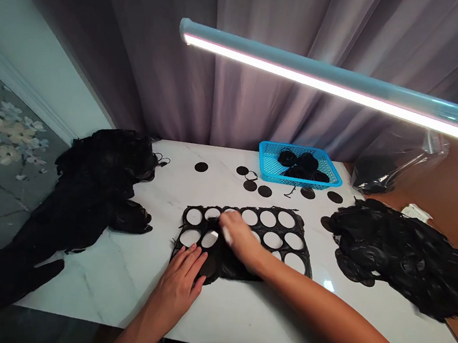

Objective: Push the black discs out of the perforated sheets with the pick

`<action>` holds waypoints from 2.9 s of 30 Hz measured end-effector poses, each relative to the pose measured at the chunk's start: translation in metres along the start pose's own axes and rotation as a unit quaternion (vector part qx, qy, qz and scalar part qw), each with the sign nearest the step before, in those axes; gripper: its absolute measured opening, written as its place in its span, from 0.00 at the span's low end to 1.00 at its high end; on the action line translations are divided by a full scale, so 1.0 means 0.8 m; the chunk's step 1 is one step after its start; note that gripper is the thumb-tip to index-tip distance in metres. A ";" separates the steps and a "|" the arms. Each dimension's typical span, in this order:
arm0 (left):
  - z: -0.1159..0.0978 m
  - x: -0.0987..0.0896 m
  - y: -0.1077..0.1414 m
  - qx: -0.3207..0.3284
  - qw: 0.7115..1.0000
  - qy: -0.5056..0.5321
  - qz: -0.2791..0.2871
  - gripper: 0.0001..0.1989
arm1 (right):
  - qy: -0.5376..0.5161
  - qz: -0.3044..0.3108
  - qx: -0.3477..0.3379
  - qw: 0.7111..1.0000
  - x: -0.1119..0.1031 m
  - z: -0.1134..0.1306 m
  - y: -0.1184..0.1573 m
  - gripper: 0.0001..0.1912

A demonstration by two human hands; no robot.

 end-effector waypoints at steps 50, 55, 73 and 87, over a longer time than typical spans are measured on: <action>-0.031 0.015 -0.033 0.078 0.990 0.055 0.100 0.26 | -0.126 0.126 0.020 0.984 -0.018 -0.002 0.038 0.06; -0.027 0.012 -0.031 0.091 0.989 0.063 0.094 0.26 | -0.038 0.014 0.061 0.997 -0.006 -0.012 0.028 0.09; 0.128 -0.011 -0.124 -0.098 0.991 -0.076 0.048 0.13 | 0.238 -0.373 0.422 0.791 -0.302 -0.207 0.256 0.09; 0.067 -0.033 -0.120 -0.045 0.992 -0.098 0.061 0.09 | -0.262 -0.006 0.156 0.952 -0.055 -0.003 0.104 0.10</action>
Point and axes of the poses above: each hand's wrist, its own y-axis away from the middle knuckle, its own x-axis out of the palm, z = x × y, the point moved 4 cm from there along -y, towards the middle knuckle, and after that the axes turned 6 degrees about x, right-handed, at the moved point
